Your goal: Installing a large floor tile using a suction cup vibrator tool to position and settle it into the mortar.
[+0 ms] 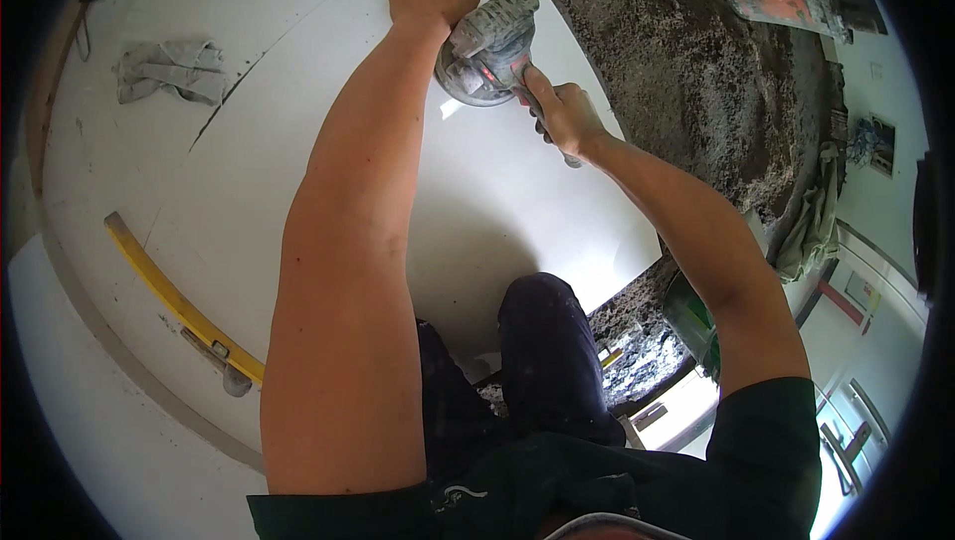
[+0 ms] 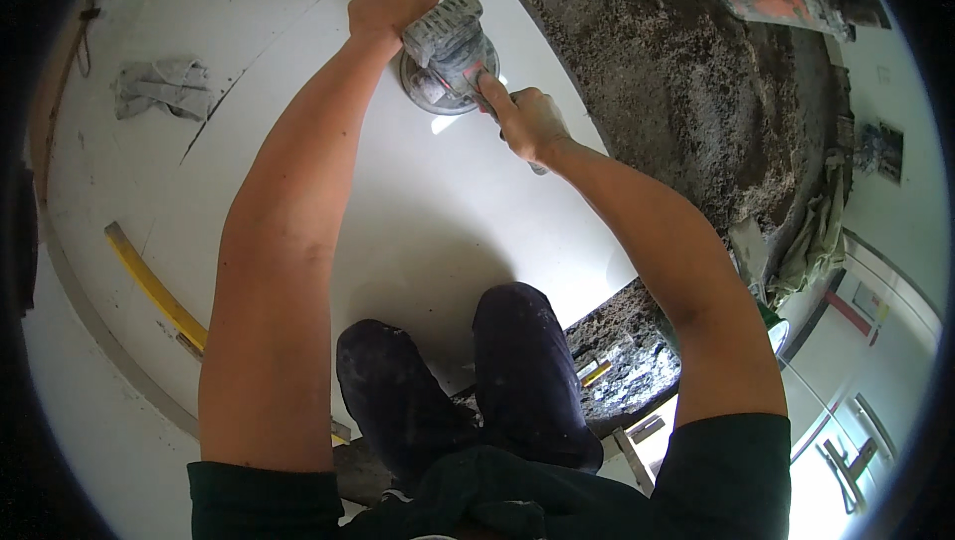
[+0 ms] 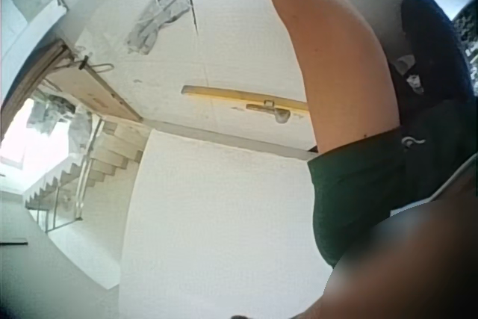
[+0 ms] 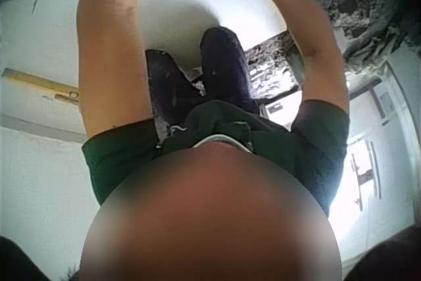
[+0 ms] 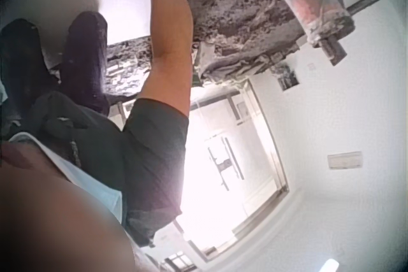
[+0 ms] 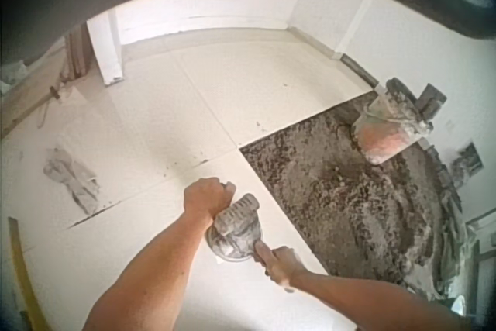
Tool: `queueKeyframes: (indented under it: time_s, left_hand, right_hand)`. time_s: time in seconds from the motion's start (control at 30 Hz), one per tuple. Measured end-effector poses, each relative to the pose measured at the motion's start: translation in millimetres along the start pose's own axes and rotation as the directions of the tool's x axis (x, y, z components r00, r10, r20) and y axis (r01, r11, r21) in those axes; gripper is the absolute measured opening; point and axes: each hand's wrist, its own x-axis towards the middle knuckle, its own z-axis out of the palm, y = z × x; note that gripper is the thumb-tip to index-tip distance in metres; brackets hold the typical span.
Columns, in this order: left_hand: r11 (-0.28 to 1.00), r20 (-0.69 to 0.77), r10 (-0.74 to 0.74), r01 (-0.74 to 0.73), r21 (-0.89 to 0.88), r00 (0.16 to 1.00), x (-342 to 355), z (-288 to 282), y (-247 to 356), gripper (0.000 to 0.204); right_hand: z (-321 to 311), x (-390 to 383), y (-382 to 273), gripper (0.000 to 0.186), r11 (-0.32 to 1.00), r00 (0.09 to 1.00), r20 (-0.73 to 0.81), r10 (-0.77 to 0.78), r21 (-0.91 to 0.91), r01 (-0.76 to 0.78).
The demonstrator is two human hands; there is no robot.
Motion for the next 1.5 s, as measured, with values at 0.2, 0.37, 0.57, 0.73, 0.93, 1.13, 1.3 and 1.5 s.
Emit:
queueKeyframes:
  time_s: [0.2,0.37,0.57,0.73,0.93,1.13,1.3,1.5]
  left_hand:
    - [1.000,-0.024,-0.004,0.004,0.000,1.000,0.0,1.2,-0.2,0.056]
    - [1.000,-0.032,0.001,-0.001,0.003,0.999,1.2,2.4,-1.2,0.056]
    - [1.000,-0.038,-0.004,0.004,0.003,0.999,1.1,0.9,0.5,0.056]
    - [1.000,-0.044,-0.008,0.009,0.030,0.999,-0.8,0.9,2.5,0.055]
    - [0.993,-0.090,0.006,0.005,0.122,0.996,0.1,2.9,6.0,0.052]
    - [0.981,-0.083,0.065,-0.048,0.188,0.994,3.4,3.4,6.1,0.050]
    - [0.982,-0.109,0.074,-0.054,0.180,0.991,4.3,5.3,4.4,0.048]
    - [0.981,-0.118,0.100,-0.078,0.178,0.988,2.9,3.7,7.9,0.046]
  right_hand:
    - [-1.2,-1.5,-3.0,0.093,1.000,1.000,0.008,0.013,-0.029,-0.013]
    - [-2.1,-2.4,-4.8,0.093,1.000,1.000,0.010,0.013,-0.024,-0.013]
    - [-2.8,-4.2,-5.0,0.095,1.000,1.000,0.007,0.006,-0.022,-0.005]
    - [-3.2,-3.5,-6.9,0.096,1.000,1.000,0.015,0.018,-0.020,-0.017]
    - [-3.9,-5.6,-8.8,0.096,0.999,1.000,0.027,0.005,-0.034,-0.004]
    - [-2.7,-2.1,-5.8,0.096,0.999,1.000,0.025,-0.017,-0.028,0.017]
    - [-1.2,-2.7,-7.6,0.097,0.998,1.000,-0.002,-0.023,-0.067,0.022]
    - [-2.3,1.4,-2.7,0.087,0.998,1.000,-0.017,-0.019,-0.067,0.017]
